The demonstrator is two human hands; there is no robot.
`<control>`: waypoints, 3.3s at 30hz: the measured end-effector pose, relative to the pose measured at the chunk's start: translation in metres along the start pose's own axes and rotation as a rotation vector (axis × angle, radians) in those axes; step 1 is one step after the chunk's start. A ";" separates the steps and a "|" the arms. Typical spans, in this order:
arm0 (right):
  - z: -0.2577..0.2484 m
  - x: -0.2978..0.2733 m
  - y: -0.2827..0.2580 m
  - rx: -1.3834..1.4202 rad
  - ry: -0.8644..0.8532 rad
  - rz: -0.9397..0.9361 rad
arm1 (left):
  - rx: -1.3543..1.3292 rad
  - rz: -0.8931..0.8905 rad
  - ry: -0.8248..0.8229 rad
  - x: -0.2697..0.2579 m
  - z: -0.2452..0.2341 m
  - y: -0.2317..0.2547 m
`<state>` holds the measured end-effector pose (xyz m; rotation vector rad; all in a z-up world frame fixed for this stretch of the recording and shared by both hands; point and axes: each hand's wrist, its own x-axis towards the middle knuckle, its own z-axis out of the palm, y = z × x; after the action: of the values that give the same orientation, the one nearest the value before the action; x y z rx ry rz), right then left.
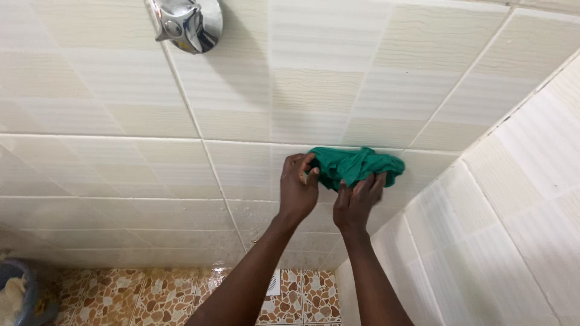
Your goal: The person wipes tiled walls with a green cloth and then rinses the cloth in a sink under a running faucet.
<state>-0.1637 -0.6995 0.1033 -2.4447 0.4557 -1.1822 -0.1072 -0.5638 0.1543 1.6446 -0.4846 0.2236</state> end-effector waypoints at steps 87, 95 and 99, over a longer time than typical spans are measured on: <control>-0.042 0.168 -0.033 0.918 0.734 1.271 | -0.091 -0.189 -0.103 0.012 -0.016 0.021; -0.007 0.102 -0.045 1.232 0.650 1.446 | 0.024 -0.225 -0.476 -0.004 -0.008 -0.005; -0.001 0.060 -0.025 1.280 0.522 1.337 | -0.038 -0.223 -0.534 -0.016 0.000 -0.011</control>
<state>-0.1256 -0.7045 0.1565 -0.4448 0.8669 -0.8905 -0.1164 -0.5605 0.1374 1.7008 -0.6926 -0.3993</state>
